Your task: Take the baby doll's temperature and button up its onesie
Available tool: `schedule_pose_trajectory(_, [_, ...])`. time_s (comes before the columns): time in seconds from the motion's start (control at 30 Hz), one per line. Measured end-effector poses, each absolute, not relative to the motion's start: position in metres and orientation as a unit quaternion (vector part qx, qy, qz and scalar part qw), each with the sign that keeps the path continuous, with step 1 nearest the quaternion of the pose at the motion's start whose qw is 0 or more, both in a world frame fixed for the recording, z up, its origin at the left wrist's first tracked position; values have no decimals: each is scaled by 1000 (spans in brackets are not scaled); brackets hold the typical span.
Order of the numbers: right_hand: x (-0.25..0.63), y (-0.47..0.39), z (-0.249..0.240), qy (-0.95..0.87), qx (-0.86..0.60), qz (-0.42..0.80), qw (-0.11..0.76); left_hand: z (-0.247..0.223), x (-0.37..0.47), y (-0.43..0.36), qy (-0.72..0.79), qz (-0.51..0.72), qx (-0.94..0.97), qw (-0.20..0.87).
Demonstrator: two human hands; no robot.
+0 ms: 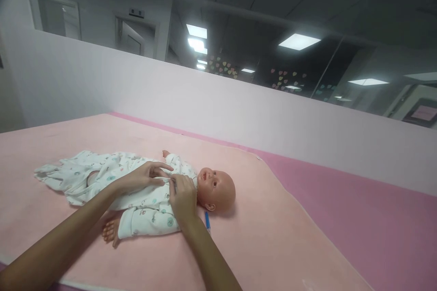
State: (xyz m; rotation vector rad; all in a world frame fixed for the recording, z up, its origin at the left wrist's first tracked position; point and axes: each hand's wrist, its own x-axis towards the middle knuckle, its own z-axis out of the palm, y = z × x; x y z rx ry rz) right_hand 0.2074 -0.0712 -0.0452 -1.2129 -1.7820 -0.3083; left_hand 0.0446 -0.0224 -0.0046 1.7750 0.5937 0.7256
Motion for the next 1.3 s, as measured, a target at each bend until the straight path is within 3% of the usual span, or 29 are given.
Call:
schedule_pose_trajectory(0.7, [209,-72,-42,-739,-492,-84,451,-6,47,-21,231,321,729,559])
schedule_pose_trajectory(1.3, [204,-73,-44,-727,-506,-109,452,0,51,-28,281,332,771,465])
